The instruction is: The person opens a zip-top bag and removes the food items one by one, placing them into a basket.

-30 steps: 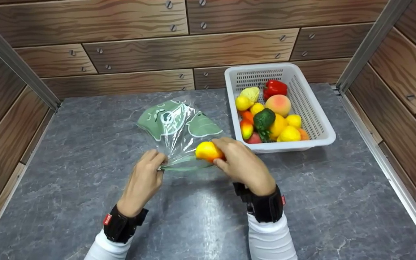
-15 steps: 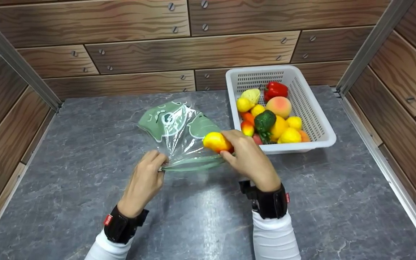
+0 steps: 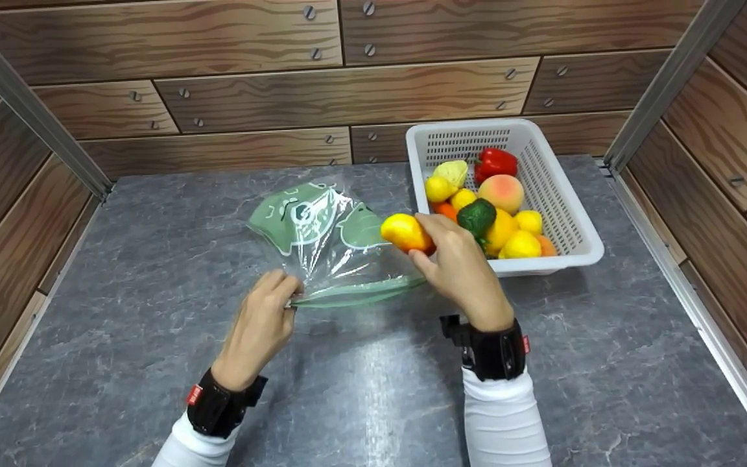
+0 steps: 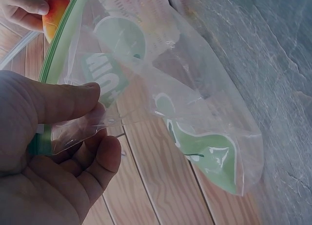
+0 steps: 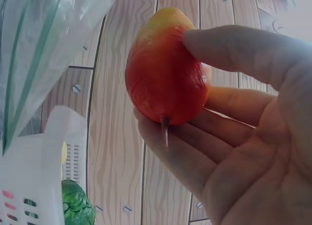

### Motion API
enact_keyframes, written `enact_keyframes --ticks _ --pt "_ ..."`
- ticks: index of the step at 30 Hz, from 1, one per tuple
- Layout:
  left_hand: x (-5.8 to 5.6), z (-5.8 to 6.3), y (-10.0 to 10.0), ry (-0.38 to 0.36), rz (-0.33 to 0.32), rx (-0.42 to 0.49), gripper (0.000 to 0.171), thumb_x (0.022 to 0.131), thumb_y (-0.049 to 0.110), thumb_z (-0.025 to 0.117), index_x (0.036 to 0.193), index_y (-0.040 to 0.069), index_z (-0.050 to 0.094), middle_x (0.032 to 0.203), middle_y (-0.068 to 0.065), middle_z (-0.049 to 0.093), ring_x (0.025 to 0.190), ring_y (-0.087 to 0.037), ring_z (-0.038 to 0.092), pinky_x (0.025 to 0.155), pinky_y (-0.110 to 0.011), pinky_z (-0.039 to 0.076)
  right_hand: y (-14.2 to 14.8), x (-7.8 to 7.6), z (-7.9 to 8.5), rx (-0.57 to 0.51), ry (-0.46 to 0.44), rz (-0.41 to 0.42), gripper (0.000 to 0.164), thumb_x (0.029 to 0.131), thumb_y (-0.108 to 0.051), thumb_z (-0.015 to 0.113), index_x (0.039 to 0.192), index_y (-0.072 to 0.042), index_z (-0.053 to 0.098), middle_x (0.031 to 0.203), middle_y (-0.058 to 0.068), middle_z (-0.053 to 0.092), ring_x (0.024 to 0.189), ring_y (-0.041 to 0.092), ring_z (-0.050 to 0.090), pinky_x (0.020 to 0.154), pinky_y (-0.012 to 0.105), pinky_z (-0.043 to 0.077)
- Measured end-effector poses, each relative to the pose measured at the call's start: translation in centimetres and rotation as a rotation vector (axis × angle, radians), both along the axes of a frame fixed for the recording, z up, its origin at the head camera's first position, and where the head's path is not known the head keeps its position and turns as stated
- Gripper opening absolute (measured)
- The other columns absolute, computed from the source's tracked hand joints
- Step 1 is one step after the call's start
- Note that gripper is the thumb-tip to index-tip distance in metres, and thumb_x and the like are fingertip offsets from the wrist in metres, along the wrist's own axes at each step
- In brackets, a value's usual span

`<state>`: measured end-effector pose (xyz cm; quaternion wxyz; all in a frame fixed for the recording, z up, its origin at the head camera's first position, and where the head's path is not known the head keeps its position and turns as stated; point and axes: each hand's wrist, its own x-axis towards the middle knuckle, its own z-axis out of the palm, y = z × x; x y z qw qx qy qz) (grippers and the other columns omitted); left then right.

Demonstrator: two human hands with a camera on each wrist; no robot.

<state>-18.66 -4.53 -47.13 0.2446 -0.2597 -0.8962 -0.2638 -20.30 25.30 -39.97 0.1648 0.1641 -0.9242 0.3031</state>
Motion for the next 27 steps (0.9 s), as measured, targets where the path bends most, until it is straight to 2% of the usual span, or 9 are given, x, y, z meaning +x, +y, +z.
enact_keyframes --ticks 8,13,21,27 --pt "0.0 0.0 0.0 0.027 0.0 -0.007 0.024 0.078 -0.016 0.068 0.079 0.006 0.059 0.079 -0.003 0.046 0.074 -0.018 0.045 0.061 -0.027 0.045 0.6 -0.6 0.1 -0.008 0.053 -0.031 0.055 0.084 0.001 0.081 0.135 0.01 0.06 0.131 0.031 0.063 0.116 0.046 0.062 0.101 0.061 0.05" --pt "0.0 0.1 0.1 0.012 -0.009 0.003 0.023 0.079 -0.016 0.069 0.082 0.006 0.062 0.079 -0.002 0.048 0.074 -0.017 0.046 0.062 -0.025 0.047 1.1 -1.1 0.1 -0.003 0.06 -0.073 0.053 0.086 -0.001 0.08 0.133 0.011 0.06 0.13 0.034 0.062 0.116 0.049 0.059 0.103 0.063 0.047" --pt "-0.1 0.1 0.1 0.009 -0.015 0.001 0.023 0.078 -0.017 0.068 0.082 0.005 0.063 0.079 -0.002 0.048 0.074 -0.016 0.045 0.063 -0.026 0.046 1.8 -1.8 0.7 0.022 0.035 -0.125 0.052 0.087 -0.001 0.078 0.134 0.012 0.059 0.128 0.034 0.063 0.114 0.05 0.06 0.103 0.063 0.047" --pt "0.0 0.0 0.1 -0.004 -0.018 0.007 0.022 0.081 -0.015 0.067 0.082 0.006 0.062 0.079 -0.001 0.045 0.074 -0.016 0.043 0.062 -0.025 0.044 2.4 -2.6 1.1 0.056 -0.022 -0.175 0.052 0.09 -0.008 0.074 0.135 0.011 0.058 0.13 0.035 0.061 0.112 0.052 0.058 0.101 0.066 0.045"
